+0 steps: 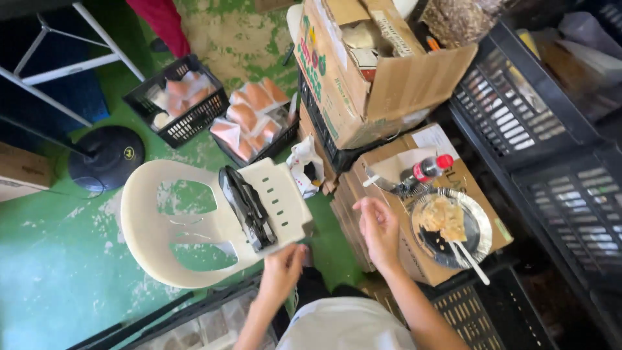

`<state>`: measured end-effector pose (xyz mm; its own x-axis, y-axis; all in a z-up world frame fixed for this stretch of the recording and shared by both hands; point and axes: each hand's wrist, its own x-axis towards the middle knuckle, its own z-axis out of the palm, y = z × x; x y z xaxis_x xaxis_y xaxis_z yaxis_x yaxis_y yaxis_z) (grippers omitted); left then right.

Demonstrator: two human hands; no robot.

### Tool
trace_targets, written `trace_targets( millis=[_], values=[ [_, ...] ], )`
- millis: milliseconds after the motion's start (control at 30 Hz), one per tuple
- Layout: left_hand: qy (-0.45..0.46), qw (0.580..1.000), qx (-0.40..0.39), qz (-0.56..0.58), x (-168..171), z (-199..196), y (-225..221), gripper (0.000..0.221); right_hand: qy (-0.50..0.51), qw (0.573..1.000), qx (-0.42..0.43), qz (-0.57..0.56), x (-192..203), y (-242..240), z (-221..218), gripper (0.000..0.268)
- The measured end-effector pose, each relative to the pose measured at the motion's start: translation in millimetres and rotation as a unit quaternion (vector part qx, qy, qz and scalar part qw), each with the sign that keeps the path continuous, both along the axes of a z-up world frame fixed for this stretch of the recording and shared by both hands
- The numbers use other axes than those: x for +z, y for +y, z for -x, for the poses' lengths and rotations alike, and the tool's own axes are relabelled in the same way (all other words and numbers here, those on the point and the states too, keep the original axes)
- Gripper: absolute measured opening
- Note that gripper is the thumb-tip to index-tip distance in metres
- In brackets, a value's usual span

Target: The person sorts through a cardboard box of packaged powders, handles bags of garlic powder and annatto powder, moves a large metal mixing bowl onto a scale, and then handles several empty plastic bags.

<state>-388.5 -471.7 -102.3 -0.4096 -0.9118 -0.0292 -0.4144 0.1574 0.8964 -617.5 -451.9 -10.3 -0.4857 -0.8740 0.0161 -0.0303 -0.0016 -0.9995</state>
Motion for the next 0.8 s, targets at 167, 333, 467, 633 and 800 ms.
trace_targets(
  millis=[167,333,467,633,800],
  values=[
    [0.034,0.999,0.028,0.013,67,31,-95,0.035,0.004,0.997,-0.018,0.076,16,-80,64,0.030],
    [0.054,0.991,0.046,0.112,140,124,-197,0.032,0.118,0.989,-0.054,0.076,89,-168,131,0.030],
    [0.016,0.939,-0.010,0.344,206,258,-323,0.025,0.319,0.937,0.026,0.143,118,-299,229,0.017],
    [-0.252,0.914,-0.001,0.318,74,446,-464,0.048,0.575,0.814,0.079,-0.018,22,-438,327,0.021],
    [-0.371,0.803,-0.466,-0.004,125,391,-390,0.089,0.547,0.649,0.424,-0.316,-42,-420,333,0.036]
  ],
)
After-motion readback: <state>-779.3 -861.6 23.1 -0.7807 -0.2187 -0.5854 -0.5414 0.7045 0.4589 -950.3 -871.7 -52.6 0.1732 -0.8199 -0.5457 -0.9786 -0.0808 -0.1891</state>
